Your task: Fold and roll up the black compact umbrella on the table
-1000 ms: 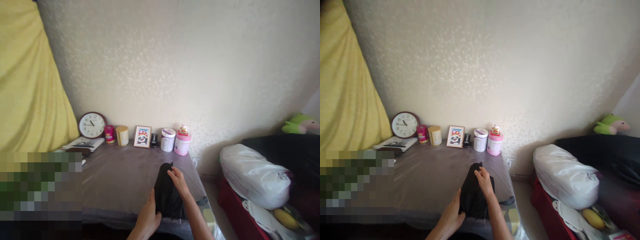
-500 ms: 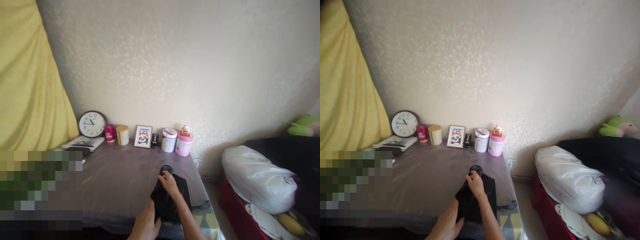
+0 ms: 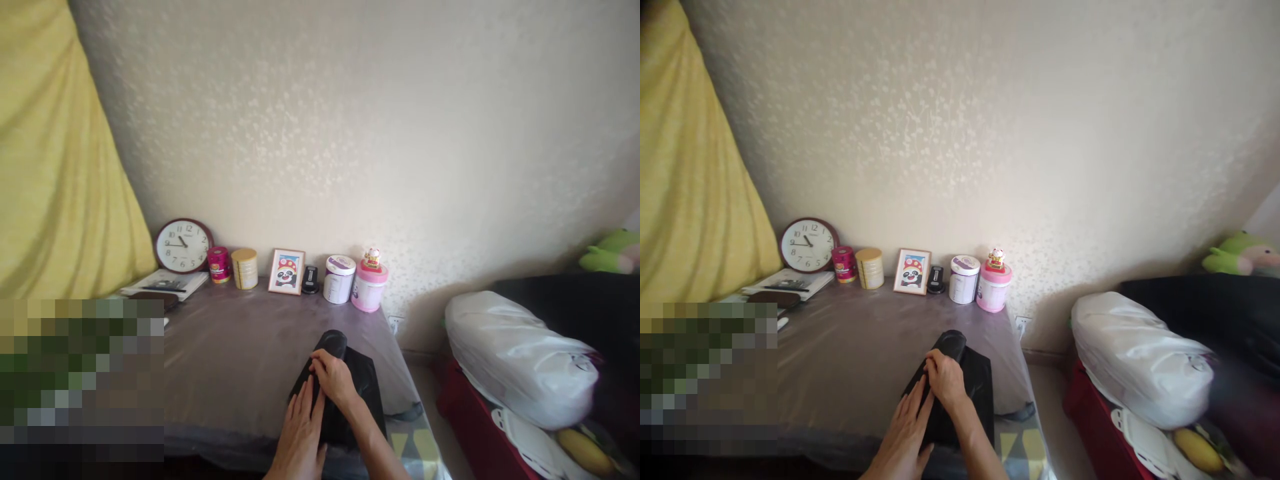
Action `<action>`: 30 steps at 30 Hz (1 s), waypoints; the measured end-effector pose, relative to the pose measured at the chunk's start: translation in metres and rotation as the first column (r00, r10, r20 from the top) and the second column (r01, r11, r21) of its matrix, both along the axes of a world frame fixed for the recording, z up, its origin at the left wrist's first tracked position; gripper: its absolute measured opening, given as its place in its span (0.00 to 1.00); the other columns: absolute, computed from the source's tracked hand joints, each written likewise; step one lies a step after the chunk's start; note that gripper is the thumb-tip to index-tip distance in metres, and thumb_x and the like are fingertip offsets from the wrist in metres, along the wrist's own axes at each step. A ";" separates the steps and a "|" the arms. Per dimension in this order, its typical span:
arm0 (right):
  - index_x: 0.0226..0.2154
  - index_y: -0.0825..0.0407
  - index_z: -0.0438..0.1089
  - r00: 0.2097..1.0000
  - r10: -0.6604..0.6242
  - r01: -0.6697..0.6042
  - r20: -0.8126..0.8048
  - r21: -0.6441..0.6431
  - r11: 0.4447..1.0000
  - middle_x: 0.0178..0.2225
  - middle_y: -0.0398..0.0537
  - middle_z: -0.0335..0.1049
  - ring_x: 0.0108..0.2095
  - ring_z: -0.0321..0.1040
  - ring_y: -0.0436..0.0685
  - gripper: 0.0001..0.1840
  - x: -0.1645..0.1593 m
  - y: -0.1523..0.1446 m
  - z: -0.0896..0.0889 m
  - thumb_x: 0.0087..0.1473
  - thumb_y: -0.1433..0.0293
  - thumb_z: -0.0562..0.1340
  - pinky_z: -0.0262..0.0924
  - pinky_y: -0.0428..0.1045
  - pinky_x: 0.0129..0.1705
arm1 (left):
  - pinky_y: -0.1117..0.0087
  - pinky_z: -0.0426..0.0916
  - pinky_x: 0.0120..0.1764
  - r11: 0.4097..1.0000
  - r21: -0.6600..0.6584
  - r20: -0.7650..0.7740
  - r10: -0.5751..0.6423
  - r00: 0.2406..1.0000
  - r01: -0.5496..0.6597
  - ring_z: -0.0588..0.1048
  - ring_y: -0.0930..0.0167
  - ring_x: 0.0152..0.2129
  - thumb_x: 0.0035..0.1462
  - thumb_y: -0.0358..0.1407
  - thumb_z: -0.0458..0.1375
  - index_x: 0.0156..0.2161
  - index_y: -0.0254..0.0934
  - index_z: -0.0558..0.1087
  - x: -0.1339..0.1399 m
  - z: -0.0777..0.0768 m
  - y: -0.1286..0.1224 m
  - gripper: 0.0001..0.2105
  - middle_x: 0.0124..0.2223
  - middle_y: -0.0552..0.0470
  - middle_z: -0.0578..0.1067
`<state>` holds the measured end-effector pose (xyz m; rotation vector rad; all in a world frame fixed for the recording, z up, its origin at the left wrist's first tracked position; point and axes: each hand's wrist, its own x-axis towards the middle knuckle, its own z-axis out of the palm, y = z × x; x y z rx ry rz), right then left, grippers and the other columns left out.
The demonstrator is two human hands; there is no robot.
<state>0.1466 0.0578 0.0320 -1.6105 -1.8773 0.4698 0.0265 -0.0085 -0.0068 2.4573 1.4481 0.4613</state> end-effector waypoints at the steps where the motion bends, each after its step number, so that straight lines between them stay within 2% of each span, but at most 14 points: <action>1: 0.38 0.48 0.70 0.999 0.028 -0.029 0.032 0.046 0.998 0.31 0.43 0.75 0.34 0.70 0.51 0.13 0.001 -0.003 0.000 0.57 0.69 0.51 0.59 0.45 0.37 | 0.54 0.51 0.59 0.999 -0.033 -0.007 0.005 1.000 -0.005 0.47 0.56 0.61 0.36 0.25 0.53 0.61 0.34 0.47 0.001 -0.002 0.001 0.43 0.65 0.40 0.43; 4: 0.34 0.47 0.72 0.984 0.144 -0.163 0.106 0.201 0.966 0.34 0.43 0.75 0.39 0.67 0.53 0.13 0.004 -0.009 -0.002 0.58 0.68 0.52 0.57 0.47 0.45 | 0.56 0.49 0.59 0.995 -0.103 -0.033 -0.007 0.999 0.004 0.46 0.56 0.61 0.34 0.22 0.52 0.61 0.33 0.48 0.004 -0.006 0.002 0.43 0.65 0.39 0.43; 7: 0.30 0.49 0.73 0.968 0.215 -0.244 0.128 0.280 0.929 0.35 0.44 0.75 0.45 0.65 0.53 0.14 0.012 -0.005 -0.007 0.58 0.70 0.52 0.52 0.51 0.52 | 0.58 0.49 0.59 0.988 -0.155 -0.048 0.008 0.999 -0.015 0.45 0.56 0.61 0.33 0.20 0.51 0.62 0.32 0.46 0.007 -0.007 0.002 0.45 0.65 0.37 0.42; 11: 0.31 0.48 0.74 0.973 0.158 -0.200 0.167 0.271 0.942 0.38 0.45 0.74 0.51 0.61 0.56 0.14 0.025 0.018 -0.019 0.58 0.70 0.53 0.44 0.57 0.57 | 0.61 0.49 0.59 0.969 -0.239 -0.053 0.043 0.998 -0.055 0.45 0.58 0.61 0.32 0.18 0.50 0.62 0.35 0.41 0.010 -0.002 0.001 0.47 0.65 0.38 0.41; 14: 0.32 0.47 0.74 0.978 0.109 -0.150 0.179 0.241 0.959 0.40 0.46 0.74 0.52 0.60 0.56 0.15 0.033 0.037 -0.026 0.59 0.69 0.52 0.41 0.59 0.58 | 0.65 0.48 0.59 0.952 -0.297 -0.040 0.064 0.997 -0.073 0.46 0.62 0.61 0.33 0.17 0.49 0.62 0.32 0.39 0.010 0.006 0.000 0.46 0.65 0.38 0.41; 19: 0.35 0.45 0.74 0.984 0.003 -0.044 0.179 0.227 0.973 0.43 0.45 0.73 0.53 0.59 0.56 0.16 0.041 0.065 -0.032 0.59 0.68 0.50 0.46 0.57 0.56 | 0.66 0.47 0.59 0.944 -0.322 -0.017 0.068 0.998 -0.070 0.45 0.63 0.61 0.35 0.18 0.48 0.62 0.27 0.37 0.007 0.015 -0.001 0.45 0.65 0.38 0.41; 23: 0.41 0.50 0.71 0.975 -0.142 0.095 0.173 0.256 0.962 0.47 0.50 0.70 0.51 0.63 0.56 0.16 0.051 0.077 -0.034 0.58 0.69 0.50 0.53 0.53 0.53 | 0.65 0.47 0.59 0.944 -0.324 -0.007 0.068 0.998 -0.067 0.45 0.63 0.61 0.36 0.19 0.48 0.62 0.27 0.37 0.006 0.014 -0.002 0.44 0.65 0.38 0.40; 26: 0.42 0.54 0.70 0.945 -0.317 0.286 0.083 0.262 0.922 0.45 0.55 0.70 0.48 0.65 0.57 0.16 0.071 0.070 -0.034 0.55 0.68 0.51 0.56 0.52 0.51 | 0.65 0.48 0.59 0.946 -0.316 0.029 0.087 0.996 -0.074 0.45 0.64 0.61 0.38 0.19 0.47 0.62 0.28 0.37 0.006 0.012 -0.005 0.43 0.65 0.39 0.41; 30: 0.40 0.56 0.69 0.864 -0.503 0.500 -0.030 0.170 0.849 0.40 0.56 0.73 0.42 0.69 0.59 0.17 0.107 0.032 -0.037 0.54 0.66 0.51 0.60 0.51 0.45 | 0.61 0.51 0.59 0.976 -0.213 0.108 0.074 0.991 -0.050 0.47 0.65 0.61 0.41 0.20 0.44 0.63 0.32 0.35 0.003 0.004 -0.008 0.41 0.65 0.41 0.43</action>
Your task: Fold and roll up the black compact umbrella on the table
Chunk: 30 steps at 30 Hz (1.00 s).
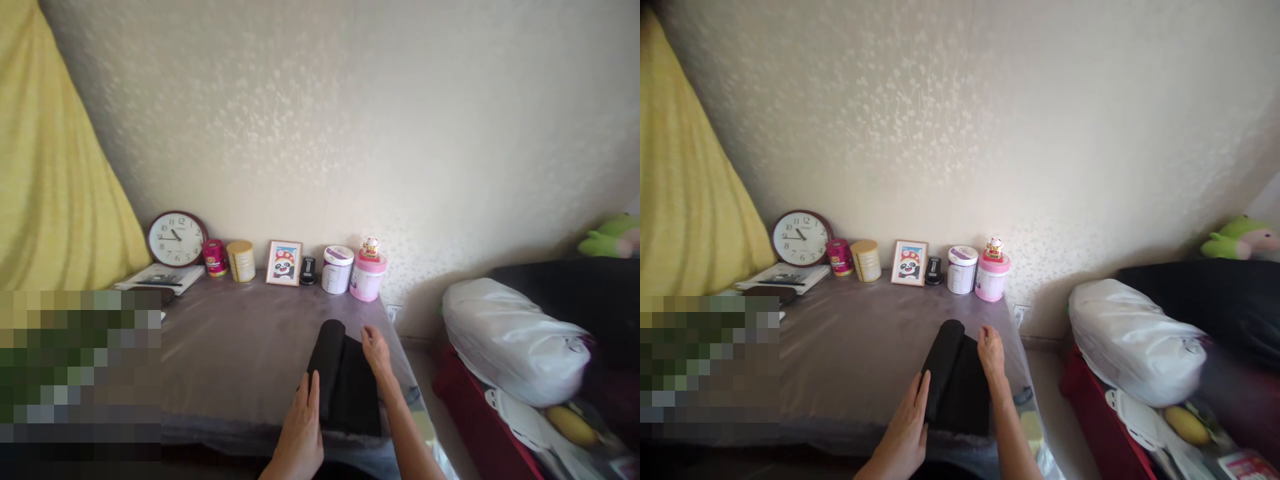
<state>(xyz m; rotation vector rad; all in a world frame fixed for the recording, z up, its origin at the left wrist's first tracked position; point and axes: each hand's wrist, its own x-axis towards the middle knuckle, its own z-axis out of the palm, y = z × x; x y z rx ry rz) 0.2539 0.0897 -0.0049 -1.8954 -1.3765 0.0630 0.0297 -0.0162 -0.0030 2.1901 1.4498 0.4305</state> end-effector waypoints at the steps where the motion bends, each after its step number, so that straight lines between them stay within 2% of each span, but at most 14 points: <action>1: 0.40 0.57 0.69 0.999 -0.031 0.031 -0.011 -0.016 0.999 0.39 0.57 0.73 0.42 0.69 0.59 0.18 0.008 -0.012 -0.001 0.54 0.65 0.50 0.60 0.51 0.45 | 0.60 0.52 0.58 1.000 0.029 0.007 -0.006 1.000 0.006 0.47 0.65 0.61 0.42 0.20 0.44 0.63 0.32 0.35 -0.001 -0.002 0.000 0.41 0.65 0.41 0.44; 4: 0.36 0.54 0.70 0.995 -0.078 0.071 -0.068 -0.104 0.992 0.36 0.55 0.74 0.40 0.70 0.60 0.18 0.020 -0.046 -0.004 0.54 0.62 0.50 0.61 0.50 0.41 | 0.61 0.53 0.58 0.997 0.081 0.026 -0.016 1.000 0.013 0.48 0.64 0.61 0.43 0.20 0.44 0.63 0.31 0.35 -0.002 -0.008 -0.001 0.40 0.65 0.40 0.45; 8: 0.33 0.49 0.71 0.971 -0.065 0.007 -0.230 -0.244 0.970 0.29 0.48 0.74 0.31 0.72 0.57 0.18 0.014 -0.072 -0.003 0.53 0.59 0.50 0.61 0.48 0.31 | 0.63 0.53 0.58 0.995 0.096 0.029 -0.014 0.999 0.011 0.49 0.65 0.61 0.44 0.20 0.45 0.62 0.30 0.35 -0.003 -0.006 -0.001 0.39 0.65 0.39 0.46; 11: 0.34 0.50 0.70 0.964 -0.029 -0.030 -0.263 -0.220 0.975 0.29 0.48 0.74 0.30 0.71 0.57 0.19 0.003 -0.077 0.002 0.52 0.57 0.50 0.61 0.48 0.31 | 0.64 0.53 0.58 0.997 0.082 0.016 -0.008 1.000 0.007 0.49 0.64 0.61 0.45 0.21 0.46 0.63 0.31 0.35 -0.003 -0.002 -0.002 0.39 0.65 0.39 0.46; 14: 0.34 0.52 0.69 0.970 -0.017 -0.024 -0.242 -0.166 0.986 0.28 0.49 0.73 0.33 0.70 0.59 0.19 -0.005 -0.075 0.005 0.49 0.55 0.52 0.60 0.49 0.35 | 0.65 0.53 0.58 0.998 0.061 0.017 -0.011 1.000 0.010 0.48 0.65 0.61 0.43 0.20 0.47 0.63 0.32 0.35 -0.004 0.003 -0.003 0.41 0.65 0.40 0.44; 16: 0.32 0.53 0.69 0.972 -0.010 -0.025 -0.234 -0.148 0.989 0.26 0.48 0.71 0.31 0.69 0.59 0.19 -0.008 -0.072 0.007 0.48 0.56 0.54 0.59 0.50 0.34 | 0.67 0.53 0.58 0.999 0.043 0.017 -0.010 1.000 0.009 0.48 0.65 0.61 0.42 0.19 0.47 0.63 0.31 0.35 -0.004 0.004 -0.003 0.42 0.65 0.39 0.43; 21: 0.27 0.53 0.68 0.938 0.150 -0.172 -0.314 -0.043 0.984 0.20 0.43 0.65 0.24 0.63 0.54 0.18 -0.020 -0.060 0.019 0.49 0.56 0.52 0.56 0.47 0.26 | 0.66 0.52 0.58 0.999 0.034 0.021 0.009 1.000 -0.010 0.48 0.64 0.61 0.41 0.18 0.47 0.62 0.30 0.35 -0.003 0.003 -0.003 0.42 0.65 0.37 0.44; 26: 0.32 0.55 0.69 0.872 0.256 -0.254 -0.417 0.060 0.965 0.24 0.44 0.69 0.27 0.64 0.54 0.20 -0.046 -0.039 0.040 0.50 0.56 0.53 0.58 0.46 0.27 | 0.66 0.52 0.58 0.999 0.036 -0.009 0.010 1.000 -0.010 0.49 0.64 0.61 0.40 0.18 0.47 0.62 0.30 0.35 -0.001 0.002 -0.002 0.43 0.64 0.36 0.46; 30: 0.37 0.57 0.70 0.871 0.249 -0.259 -0.424 0.035 0.965 0.26 0.47 0.71 0.29 0.67 0.55 0.22 -0.067 -0.020 0.042 0.49 0.57 0.54 0.60 0.47 0.29 | 0.67 0.52 0.58 0.999 0.044 -0.035 0.016 0.999 -0.014 0.49 0.64 0.61 0.38 0.18 0.48 0.62 0.29 0.37 0.000 0.000 -0.001 0.44 0.64 0.35 0.45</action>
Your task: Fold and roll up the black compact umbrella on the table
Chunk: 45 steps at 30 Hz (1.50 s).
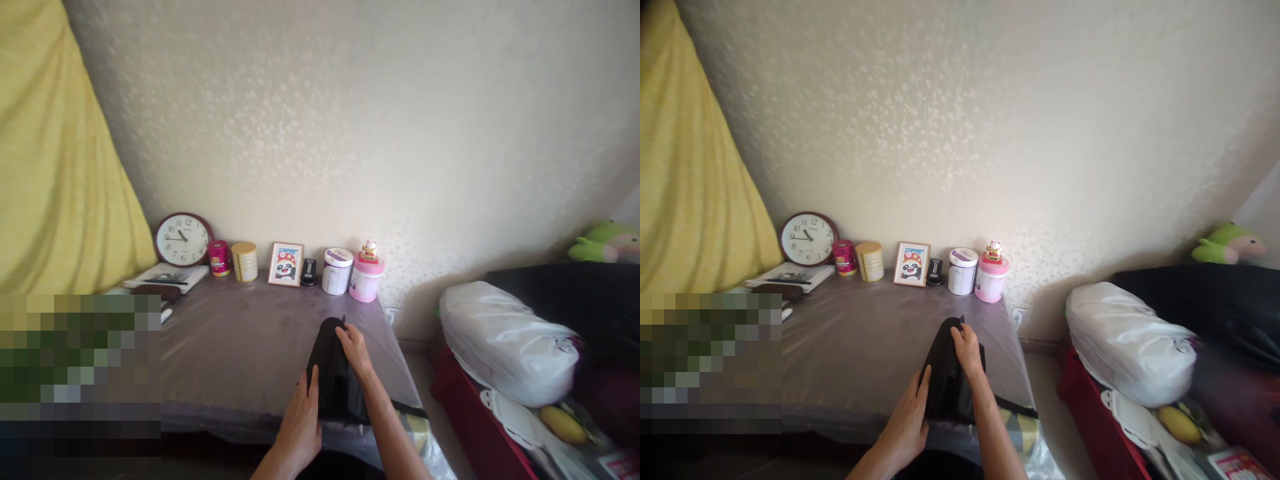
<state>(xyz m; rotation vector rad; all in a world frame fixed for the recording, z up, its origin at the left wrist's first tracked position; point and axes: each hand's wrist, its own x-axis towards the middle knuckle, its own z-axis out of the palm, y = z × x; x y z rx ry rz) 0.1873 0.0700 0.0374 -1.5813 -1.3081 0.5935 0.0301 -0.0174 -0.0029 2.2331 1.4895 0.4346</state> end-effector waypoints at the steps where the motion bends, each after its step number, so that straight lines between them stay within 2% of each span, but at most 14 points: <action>1: 0.38 0.57 0.70 1.000 -0.004 0.004 0.016 -0.011 1.000 0.26 0.47 0.71 0.29 0.67 0.56 0.22 -0.004 0.004 -0.002 0.50 0.58 0.54 0.60 0.47 0.29 | 0.67 0.53 0.58 1.000 0.004 -0.001 0.005 1.000 -0.005 0.50 0.64 0.61 0.38 0.18 0.48 0.62 0.29 0.37 0.000 -0.001 0.000 0.44 0.64 0.36 0.46; 8: 0.43 0.57 0.67 0.984 -0.009 0.027 0.180 -0.093 0.995 0.26 0.47 0.72 0.30 0.70 0.55 0.18 -0.025 0.019 -0.021 0.52 0.64 0.55 0.60 0.47 0.32 | 0.68 0.52 0.58 1.000 0.025 -0.015 -0.017 1.000 0.017 0.52 0.64 0.60 0.37 0.20 0.50 0.59 0.28 0.50 -0.002 0.001 0.000 0.39 0.64 0.38 0.49; 13: 0.43 0.56 0.65 0.961 0.020 0.014 0.276 -0.121 0.993 0.27 0.48 0.74 0.32 0.71 0.55 0.15 -0.032 0.022 -0.022 0.53 0.67 0.55 0.60 0.46 0.33 | 0.65 0.52 0.58 1.000 0.004 -0.063 0.004 0.998 -0.004 0.53 0.63 0.59 0.38 0.21 0.50 0.58 0.29 0.54 -0.003 0.007 0.000 0.36 0.63 0.40 0.53; 18: 0.43 0.54 0.63 0.970 0.181 -0.141 0.161 -0.233 0.962 0.21 0.43 0.73 0.18 0.68 0.49 0.14 -0.038 0.017 -0.014 0.56 0.66 0.52 0.58 0.43 0.23 | 0.65 0.55 0.57 1.000 0.025 -0.028 0.019 0.999 -0.018 0.57 0.64 0.58 0.40 0.23 0.49 0.60 0.27 0.47 -0.006 -0.001 0.002 0.37 0.61 0.37 0.56; 21: 0.38 0.53 0.64 0.961 0.247 -0.214 0.125 -0.233 0.949 0.22 0.41 0.73 0.17 0.67 0.46 0.11 -0.041 0.013 -0.010 0.56 0.67 0.50 0.56 0.41 0.22 | 0.61 0.59 0.55 0.999 0.030 -0.044 0.022 0.999 -0.020 0.61 0.61 0.55 0.45 0.27 0.49 0.59 0.25 0.48 -0.014 -0.013 0.003 0.33 0.59 0.34 0.59; 24: 0.32 0.52 0.66 0.942 0.286 -0.246 0.173 -0.222 0.943 0.23 0.39 0.74 0.18 0.67 0.45 0.10 -0.041 0.011 -0.007 0.56 0.68 0.50 0.57 0.40 0.26 | 0.61 0.63 0.52 0.988 0.150 0.025 0.040 0.999 -0.043 0.65 0.61 0.52 0.49 0.32 0.49 0.57 0.28 0.51 -0.022 -0.020 0.001 0.28 0.56 0.36 0.63; 27: 0.29 0.51 0.67 0.919 0.323 -0.271 0.228 -0.231 0.934 0.24 0.38 0.74 0.19 0.68 0.45 0.12 -0.042 0.008 -0.006 0.57 0.68 0.50 0.56 0.40 0.27 | 0.61 0.65 0.50 0.939 0.322 0.122 0.091 0.988 -0.126 0.67 0.62 0.49 0.53 0.35 0.49 0.51 0.32 0.58 -0.023 -0.015 -0.001 0.20 0.51 0.40 0.66; 30: 0.27 0.50 0.67 0.890 0.348 -0.286 0.295 -0.235 0.929 0.25 0.38 0.75 0.20 0.68 0.45 0.14 -0.043 0.005 -0.004 0.57 0.68 0.49 0.55 0.41 0.27 | 0.58 0.63 0.52 0.899 0.430 0.113 0.036 0.993 -0.081 0.65 0.61 0.52 0.54 0.37 0.50 0.49 0.36 0.62 -0.019 -0.005 0.001 0.16 0.54 0.42 0.62; 33: 0.27 0.49 0.68 0.853 0.351 -0.293 0.385 -0.204 0.934 0.26 0.39 0.76 0.26 0.71 0.48 0.14 -0.045 0.001 -0.003 0.56 0.70 0.50 0.56 0.41 0.30 | 0.56 0.60 0.54 0.904 0.428 0.055 -0.030 0.998 0.003 0.62 0.60 0.53 0.53 0.37 0.51 0.51 0.38 0.61 -0.013 -0.005 0.005 0.20 0.57 0.43 0.60; 38: 0.30 0.47 0.70 0.820 0.354 -0.300 0.451 -0.188 0.935 0.27 0.39 0.76 0.33 0.72 0.50 0.13 -0.047 -0.004 -0.002 0.57 0.70 0.51 0.57 0.42 0.35 | 0.55 0.59 0.54 0.936 0.351 0.064 0.011 0.998 -0.033 0.61 0.59 0.54 0.52 0.35 0.50 0.54 0.36 0.59 -0.007 -0.021 0.010 0.22 0.57 0.42 0.60; 42: 0.36 0.47 0.71 0.778 0.362 -0.331 0.514 -0.154 0.931 0.31 0.41 0.76 0.35 0.71 0.51 0.12 -0.045 -0.010 -0.003 0.57 0.70 0.51 0.58 0.43 0.37 | 0.54 0.58 0.54 0.955 0.294 0.091 0.016 0.996 -0.042 0.56 0.58 0.57 0.50 0.34 0.49 0.59 0.32 0.51 -0.002 -0.033 0.012 0.29 0.61 0.38 0.52; 45: 0.38 0.47 0.71 0.748 0.369 -0.405 0.551 -0.061 0.912 0.35 0.43 0.75 0.36 0.69 0.51 0.13 -0.040 -0.019 -0.004 0.58 0.68 0.52 0.58 0.44 0.40 | 0.54 0.57 0.55 0.960 0.280 0.106 -0.023 0.994 -0.008 0.53 0.58 0.59 0.51 0.32 0.47 0.61 0.34 0.46 0.000 -0.040 0.014 0.31 0.64 0.39 0.46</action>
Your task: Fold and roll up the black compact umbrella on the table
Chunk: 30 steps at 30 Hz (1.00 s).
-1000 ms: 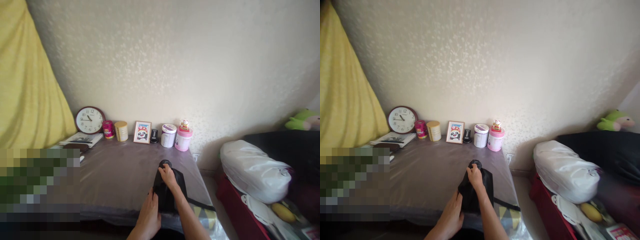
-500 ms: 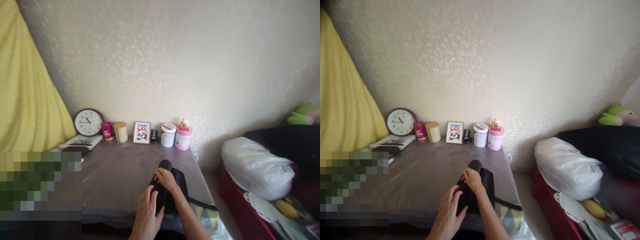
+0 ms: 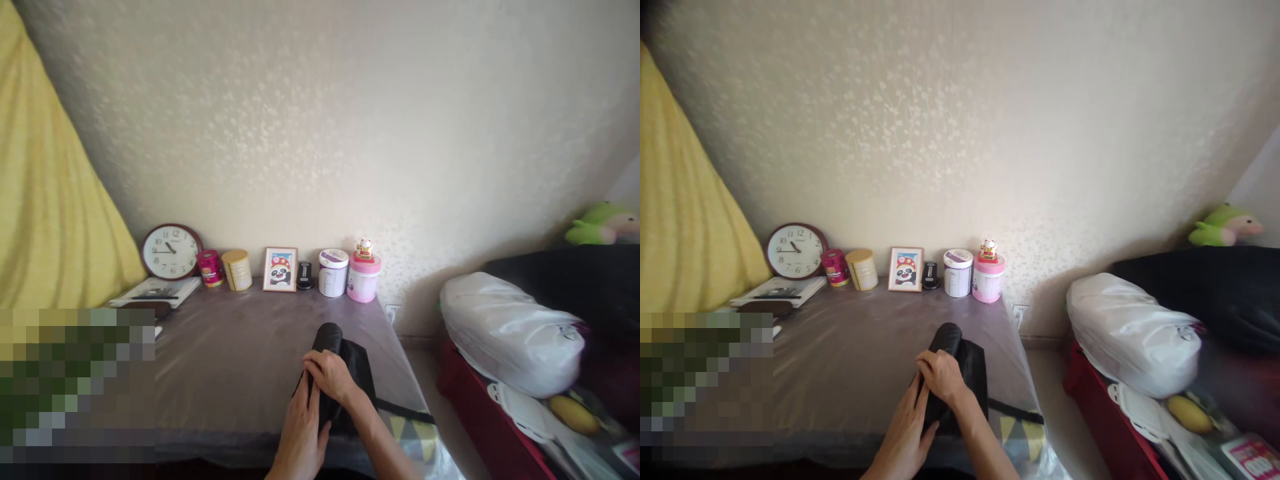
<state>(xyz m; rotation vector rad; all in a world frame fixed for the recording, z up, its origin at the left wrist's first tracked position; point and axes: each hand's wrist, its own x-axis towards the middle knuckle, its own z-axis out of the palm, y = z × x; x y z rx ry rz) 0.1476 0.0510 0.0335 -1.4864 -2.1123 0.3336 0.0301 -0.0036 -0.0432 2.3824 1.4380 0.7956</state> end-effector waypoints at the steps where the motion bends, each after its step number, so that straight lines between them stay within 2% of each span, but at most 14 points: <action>1: 0.38 0.47 0.72 0.999 0.039 -0.038 -0.024 0.042 0.998 0.36 0.43 0.75 0.37 0.69 0.51 0.13 0.002 -0.003 0.000 0.59 0.67 0.51 0.58 0.44 0.41 | 0.54 0.57 0.55 1.000 -0.002 0.007 -0.006 1.000 0.006 0.52 0.59 0.59 0.51 0.31 0.46 0.61 0.34 0.45 0.000 -0.002 0.000 0.31 0.64 0.40 0.46; 4: 0.37 0.49 0.72 0.986 0.146 -0.130 -0.087 0.164 0.978 0.38 0.43 0.74 0.40 0.67 0.51 0.15 0.009 -0.005 -0.004 0.60 0.67 0.50 0.57 0.46 0.47 | 0.55 0.56 0.56 1.000 -0.016 0.012 -0.008 1.000 0.008 0.51 0.60 0.60 0.51 0.28 0.44 0.61 0.33 0.44 0.001 -0.005 0.000 0.31 0.63 0.39 0.47; 7: 0.34 0.50 0.73 0.987 0.154 -0.141 -0.048 0.205 0.969 0.39 0.45 0.75 0.47 0.64 0.54 0.14 0.016 0.004 -0.013 0.59 0.67 0.52 0.51 0.52 0.53 | 0.55 0.55 0.57 0.997 -0.071 -0.027 0.007 1.000 -0.009 0.51 0.60 0.60 0.51 0.27 0.43 0.62 0.32 0.43 0.002 0.000 -0.001 0.31 0.63 0.38 0.49; 10: 0.33 0.49 0.73 0.996 0.093 -0.090 -0.003 0.198 0.976 0.40 0.46 0.74 0.51 0.60 0.56 0.13 0.021 0.021 -0.024 0.59 0.67 0.53 0.43 0.57 0.57 | 0.55 0.55 0.56 0.987 -0.157 -0.088 0.015 0.996 -0.028 0.52 0.59 0.59 0.51 0.26 0.44 0.62 0.33 0.42 0.002 0.010 -0.003 0.32 0.63 0.38 0.51; 13: 0.34 0.48 0.73 1.000 0.027 -0.028 0.006 0.188 0.982 0.40 0.46 0.74 0.52 0.60 0.55 0.14 0.025 0.040 -0.032 0.59 0.68 0.52 0.40 0.59 0.58 | 0.57 0.54 0.56 0.974 -0.222 -0.128 0.009 0.992 -0.038 0.52 0.61 0.60 0.51 0.26 0.44 0.62 0.34 0.41 0.002 0.019 -0.003 0.33 0.63 0.38 0.50; 17: 0.33 0.46 0.74 0.998 -0.064 0.060 0.018 0.167 0.984 0.41 0.44 0.74 0.52 0.60 0.54 0.14 0.030 0.061 -0.035 0.59 0.69 0.52 0.41 0.58 0.58 | 0.61 0.53 0.57 0.959 -0.281 -0.145 -0.001 0.989 -0.040 0.51 0.63 0.60 0.51 0.26 0.45 0.63 0.33 0.40 0.002 0.026 -0.002 0.33 0.63 0.39 0.50; 21: 0.38 0.48 0.72 0.982 -0.187 0.184 -0.001 0.168 0.968 0.47 0.48 0.70 0.53 0.60 0.55 0.14 0.038 0.074 -0.036 0.58 0.69 0.51 0.48 0.55 0.55 | 0.61 0.52 0.57 0.955 -0.292 -0.158 -0.003 0.987 -0.043 0.51 0.63 0.60 0.52 0.26 0.45 0.63 0.33 0.39 0.003 0.029 -0.003 0.33 0.63 0.39 0.50; 25: 0.44 0.54 0.69 0.927 -0.356 0.373 -0.120 0.177 0.911 0.47 0.55 0.69 0.49 0.64 0.57 0.16 0.061 0.070 -0.036 0.55 0.69 0.53 0.55 0.52 0.52 | 0.61 0.53 0.57 0.958 -0.284 -0.136 0.000 0.991 -0.039 0.51 0.63 0.60 0.52 0.27 0.45 0.63 0.34 0.39 0.002 0.031 -0.006 0.33 0.63 0.39 0.50; 30: 0.40 0.57 0.69 0.767 -0.592 0.618 -0.246 0.039 0.785 0.40 0.56 0.72 0.41 0.69 0.58 0.17 0.104 0.033 -0.038 0.54 0.66 0.51 0.60 0.50 0.46 | 0.61 0.54 0.56 0.966 -0.258 -0.117 -0.016 0.993 -0.014 0.53 0.62 0.59 0.53 0.29 0.45 0.63 0.33 0.38 0.000 0.034 -0.006 0.32 0.63 0.37 0.51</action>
